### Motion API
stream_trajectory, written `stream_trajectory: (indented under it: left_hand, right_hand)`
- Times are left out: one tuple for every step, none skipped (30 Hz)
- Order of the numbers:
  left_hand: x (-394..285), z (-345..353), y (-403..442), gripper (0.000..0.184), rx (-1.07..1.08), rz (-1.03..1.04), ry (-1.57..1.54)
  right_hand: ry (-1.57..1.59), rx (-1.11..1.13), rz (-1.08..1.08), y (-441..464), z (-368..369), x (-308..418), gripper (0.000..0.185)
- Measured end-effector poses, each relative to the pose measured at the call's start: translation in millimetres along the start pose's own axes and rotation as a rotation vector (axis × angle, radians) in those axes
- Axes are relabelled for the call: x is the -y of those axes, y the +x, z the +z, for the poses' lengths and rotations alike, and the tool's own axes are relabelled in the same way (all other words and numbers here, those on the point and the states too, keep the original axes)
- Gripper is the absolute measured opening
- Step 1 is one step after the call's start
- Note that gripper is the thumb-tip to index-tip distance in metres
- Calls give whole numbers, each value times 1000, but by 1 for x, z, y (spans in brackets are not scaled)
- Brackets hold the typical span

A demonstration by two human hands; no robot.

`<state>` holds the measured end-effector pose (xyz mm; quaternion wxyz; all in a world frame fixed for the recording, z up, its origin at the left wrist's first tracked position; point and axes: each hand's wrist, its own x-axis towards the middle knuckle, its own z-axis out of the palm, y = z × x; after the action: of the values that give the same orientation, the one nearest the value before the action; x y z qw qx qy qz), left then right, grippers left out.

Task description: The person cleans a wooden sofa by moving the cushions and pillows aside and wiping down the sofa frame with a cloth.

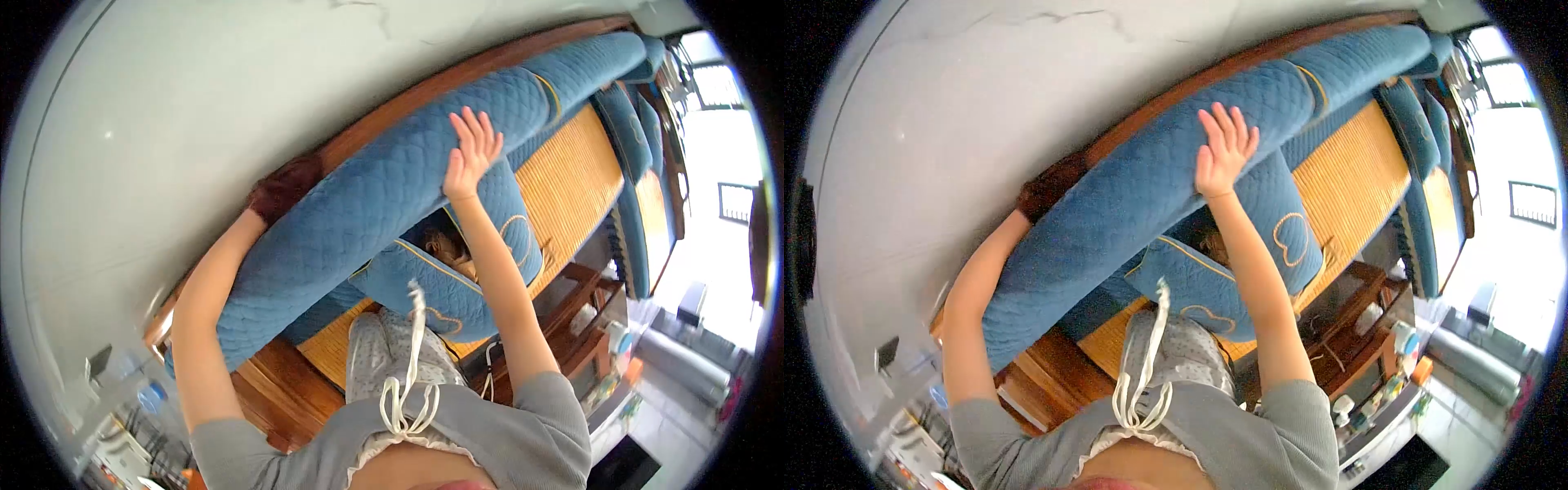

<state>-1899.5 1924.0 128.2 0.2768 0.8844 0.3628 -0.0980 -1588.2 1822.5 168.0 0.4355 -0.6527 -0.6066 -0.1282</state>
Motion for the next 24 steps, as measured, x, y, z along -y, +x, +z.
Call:
stream_trajectory:
  left_hand:
    - [-3,-5,1,30,2,-15,2]
    - [-7,-8,3,30,4,-24,-2]
    - [-10,-9,3,30,7,-39,-8]
    - [-13,-9,4,30,14,-54,-16]
    - [-15,-10,5,30,17,-65,-22]
    - [-15,-9,6,31,16,-76,-28]
    - [-18,-11,7,31,21,-94,-35]
    - [-22,-12,8,31,23,-105,-44]
    - [-27,-16,5,31,20,-120,-57]
    - [-27,-16,4,32,14,-131,-74]
    - [-29,-17,3,32,12,-151,-90]
    - [-31,-17,1,32,15,-168,-104]
    - [-32,-19,0,32,9,-183,-113]
    - [-32,-21,-6,33,6,-202,-120]
    - [-33,-19,-11,33,5,-218,-133]
    - [-33,-18,-15,33,7,-233,-137]
    - [-33,-17,-18,33,4,-244,-148]
    - [-33,-18,-21,34,1,-257,-153]
    - [-31,-17,-23,34,-2,-262,-167]
    - [-34,-17,-26,34,-1,-273,-173]
    - [-30,-14,-26,34,-2,-277,-177]
    - [-30,-14,-25,35,-5,-281,-178]
    - [-29,-14,-26,35,-6,-285,-181]
    - [-28,-15,-27,35,-7,-291,-189]
  right_hand:
    - [1,-10,-5,1,-2,-1,43]
    - [13,-17,-9,1,-4,0,41]
    - [0,12,4,4,-6,1,41]
    - [-9,50,23,2,-12,4,41]
    - [13,52,69,-9,-16,7,42]
    - [39,44,108,-20,-18,9,44]
    - [69,37,147,-33,-21,9,45]
    - [134,24,105,-64,-23,3,51]
    - [245,66,188,-102,-29,1,57]
    - [285,234,319,-143,-38,-4,60]
    - [197,562,387,-196,-48,-21,66]
    - [-129,819,384,-246,-61,-27,76]
    - [-212,1210,572,-262,-73,-30,86]
    - [-129,1218,687,-277,-71,-33,92]
    - [-93,1156,644,-280,-63,-30,93]
    - [-57,1097,604,-274,-49,-20,94]
    - [-3,1049,537,-266,-32,-12,95]
    - [-35,1119,509,-253,-14,-4,92]
    - [-36,1169,490,-254,6,-2,85]
    - [-37,1218,474,-259,19,1,79]
    - [-35,1256,382,-264,15,12,68]
    - [-37,1289,286,-268,7,29,58]
    - [28,1314,188,-256,-13,61,42]
    - [57,1411,67,-255,-21,95,32]
